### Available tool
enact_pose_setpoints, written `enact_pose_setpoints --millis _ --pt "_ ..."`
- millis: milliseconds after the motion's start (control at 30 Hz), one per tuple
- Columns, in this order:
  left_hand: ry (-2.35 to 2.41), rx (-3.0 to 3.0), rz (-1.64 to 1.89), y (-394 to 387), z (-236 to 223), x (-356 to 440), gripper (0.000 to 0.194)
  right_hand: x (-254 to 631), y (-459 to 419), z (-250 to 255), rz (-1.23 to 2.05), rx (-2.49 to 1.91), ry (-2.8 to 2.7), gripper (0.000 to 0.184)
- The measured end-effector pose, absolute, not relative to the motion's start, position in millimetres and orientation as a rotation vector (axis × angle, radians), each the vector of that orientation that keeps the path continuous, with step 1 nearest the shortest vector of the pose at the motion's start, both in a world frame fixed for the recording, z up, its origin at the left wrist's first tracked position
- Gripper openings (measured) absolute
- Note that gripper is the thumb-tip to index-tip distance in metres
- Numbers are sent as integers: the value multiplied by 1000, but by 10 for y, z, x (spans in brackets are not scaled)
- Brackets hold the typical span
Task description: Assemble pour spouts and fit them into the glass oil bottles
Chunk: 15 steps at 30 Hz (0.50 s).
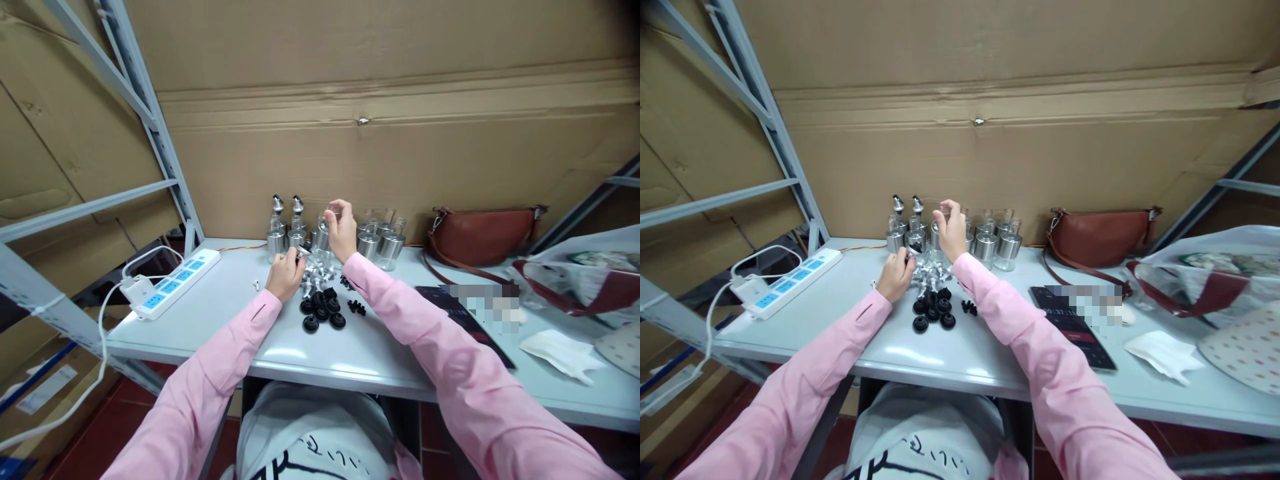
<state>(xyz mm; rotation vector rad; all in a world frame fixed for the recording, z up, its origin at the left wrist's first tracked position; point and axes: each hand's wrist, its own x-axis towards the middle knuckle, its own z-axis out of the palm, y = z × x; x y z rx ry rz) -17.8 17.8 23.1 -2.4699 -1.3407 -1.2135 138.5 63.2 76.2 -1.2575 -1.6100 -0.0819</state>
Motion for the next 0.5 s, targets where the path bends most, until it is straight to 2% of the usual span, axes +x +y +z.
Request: enact_pose_setpoints --millis 200,500 --pt "-1330 -2494 -1188 182 232 -159 21 1355 806 631 100 -1169 -1571 29" --pt "-1334 -2482 -1162 193 229 -174 21 1383 1071 494 257 -1324 -1565 27"
